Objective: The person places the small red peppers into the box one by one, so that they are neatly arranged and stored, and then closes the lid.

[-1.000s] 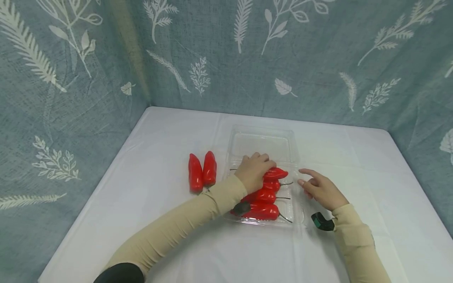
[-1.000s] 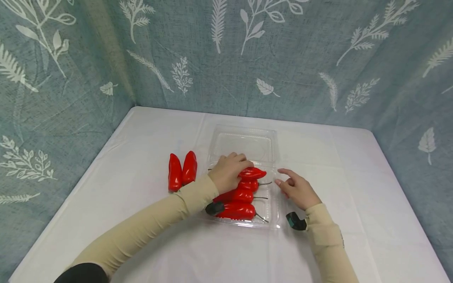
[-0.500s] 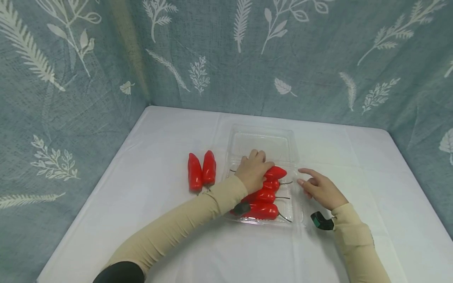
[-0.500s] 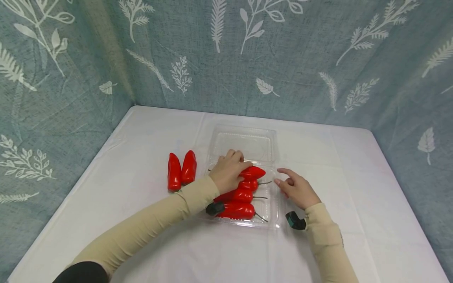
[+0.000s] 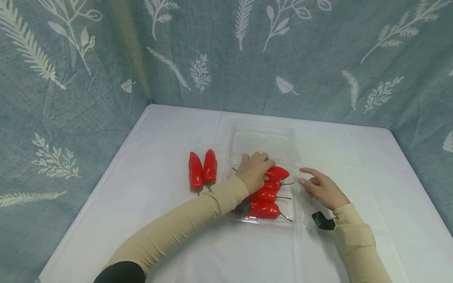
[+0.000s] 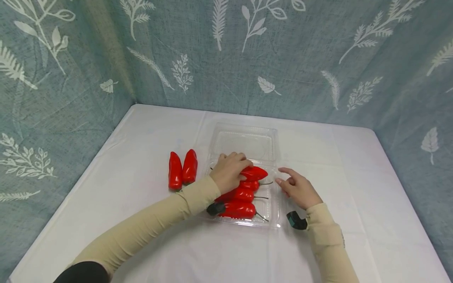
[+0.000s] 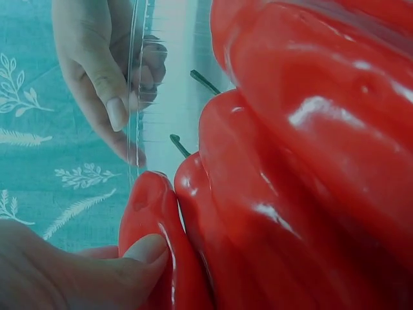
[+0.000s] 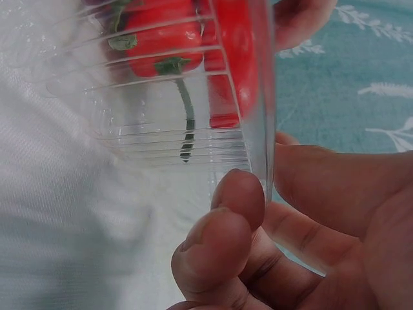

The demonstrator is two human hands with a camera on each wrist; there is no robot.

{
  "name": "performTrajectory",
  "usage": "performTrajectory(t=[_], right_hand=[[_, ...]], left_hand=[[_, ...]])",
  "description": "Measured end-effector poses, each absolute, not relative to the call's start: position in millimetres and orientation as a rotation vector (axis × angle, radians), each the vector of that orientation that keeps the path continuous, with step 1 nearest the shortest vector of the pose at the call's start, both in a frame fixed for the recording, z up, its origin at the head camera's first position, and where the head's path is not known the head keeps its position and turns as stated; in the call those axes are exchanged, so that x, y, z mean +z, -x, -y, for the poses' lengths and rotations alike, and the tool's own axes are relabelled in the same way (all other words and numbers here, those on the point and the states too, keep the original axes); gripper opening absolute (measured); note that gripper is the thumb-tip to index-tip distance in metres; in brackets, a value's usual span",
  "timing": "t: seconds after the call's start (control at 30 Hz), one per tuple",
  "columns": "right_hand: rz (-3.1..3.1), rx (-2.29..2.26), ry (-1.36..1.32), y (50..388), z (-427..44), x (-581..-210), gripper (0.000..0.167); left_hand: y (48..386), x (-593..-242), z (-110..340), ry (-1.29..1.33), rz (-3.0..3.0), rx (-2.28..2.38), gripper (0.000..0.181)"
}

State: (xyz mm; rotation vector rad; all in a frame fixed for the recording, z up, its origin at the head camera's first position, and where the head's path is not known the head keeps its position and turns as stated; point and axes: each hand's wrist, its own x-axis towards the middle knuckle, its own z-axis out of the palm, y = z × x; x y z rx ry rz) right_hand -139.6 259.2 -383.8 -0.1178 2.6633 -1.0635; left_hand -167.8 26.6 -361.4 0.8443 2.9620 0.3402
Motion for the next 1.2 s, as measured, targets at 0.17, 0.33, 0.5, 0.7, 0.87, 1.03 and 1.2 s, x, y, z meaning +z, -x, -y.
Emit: performTrajectory(t=[0.17,0.33,0.5,0.7,0.87,1.03,1.2], right_hand=[[-2.666,-1.065,0.117,139,-258,-383,0.050],[-2.671,-1.059,0.129,140,-256,-383,0.049],[-2.679,-1.046,0.147,142,-254,-383,0.051],[-2.667,-1.023,0.115,140,-258,-385,0.052],[-2.661,-1.022,0.104,138,-261,-387,0.052],[-2.672,-1.022,0.113,137,-262,-388,0.053],[-2.672,-1.040,0.141,138,-260,-388,0.052]], left_hand=[[167,-360,-26,-0.846,-2.947,0.359,0.041],[167,-361,-23,-0.836,-2.941,0.368,0.042],[166,-355,-18,-0.805,-2.955,0.384,0.044],[168,-338,7,-0.673,-2.952,0.672,0.044],[174,-328,54,-0.456,-3.001,0.898,0.042],[176,-337,101,-0.119,-2.998,0.891,0.049],[174,-356,130,0.101,-2.900,0.821,0.056]])
